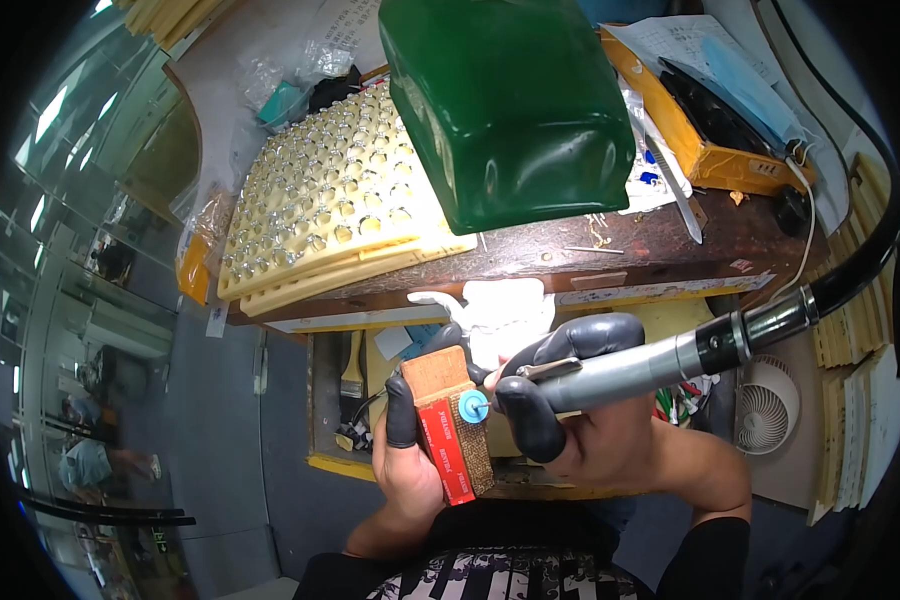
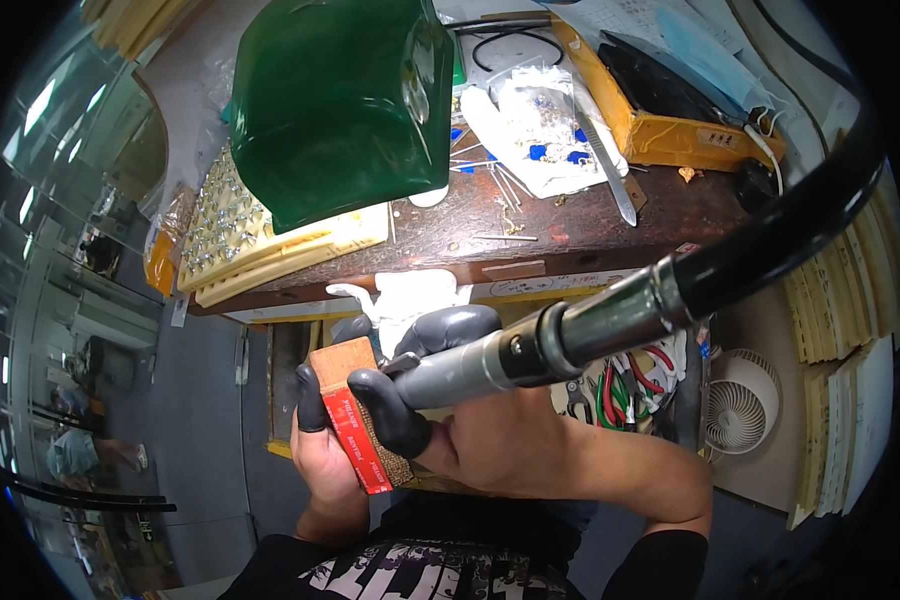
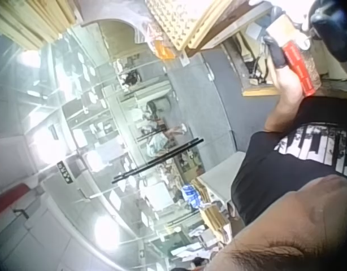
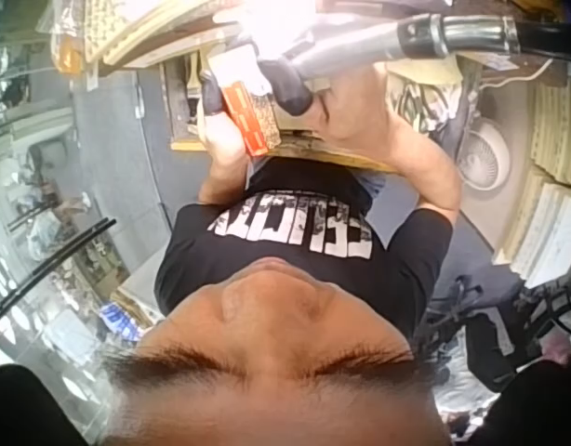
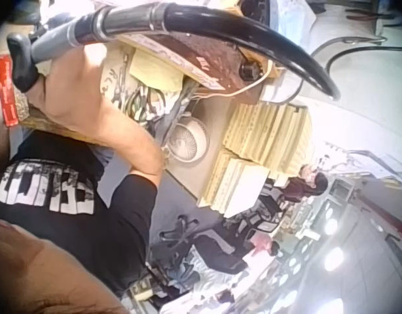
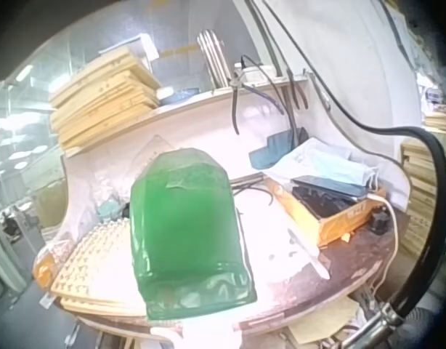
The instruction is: Engraving or setting stones on a jewelry piece using a pneumatic handpiece at a workbench.
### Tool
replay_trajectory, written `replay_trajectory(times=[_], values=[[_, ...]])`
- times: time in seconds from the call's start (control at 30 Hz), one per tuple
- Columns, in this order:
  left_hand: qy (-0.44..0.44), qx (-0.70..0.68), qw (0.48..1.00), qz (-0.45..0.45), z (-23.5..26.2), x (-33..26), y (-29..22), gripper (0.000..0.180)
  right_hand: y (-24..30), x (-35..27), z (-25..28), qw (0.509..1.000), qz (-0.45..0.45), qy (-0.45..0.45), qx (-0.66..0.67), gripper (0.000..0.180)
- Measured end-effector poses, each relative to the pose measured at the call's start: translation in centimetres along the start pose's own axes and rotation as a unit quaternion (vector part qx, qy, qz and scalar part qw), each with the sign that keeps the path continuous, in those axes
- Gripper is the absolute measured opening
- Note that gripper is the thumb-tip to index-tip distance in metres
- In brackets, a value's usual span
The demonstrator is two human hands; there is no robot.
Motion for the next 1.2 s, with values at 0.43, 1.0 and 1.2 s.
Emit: replay_trajectory(times=[0.43,1.0,1.2], values=[[0.001,-0.043,0.999,0.020,0.15,0.22,0.30,0.059,0.30,0.22,0.22,1.000,-0.005,-0.005,-0.004,0.010],[0.045,-0.047,0.998,-0.001,0.27,0.14,0.28,0.059,0.14,0.46,0.23,0.999,0.019,-0.027,-0.037,0.011],[0.038,-0.050,0.998,0.011,0.50,0.09,0.51,0.058,0.12,0.29,0.22,1.000,0.005,-0.017,-0.018,0.009]])
Point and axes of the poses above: each hand's wrist, its own x-axis towards the middle knuckle, its own z-axis out of the back of the hand, y = z × x, the point moved 3 cm from there along x, towards the middle knuckle, and after that the axes turned 11 degrees about y, right-handed, at the moved point
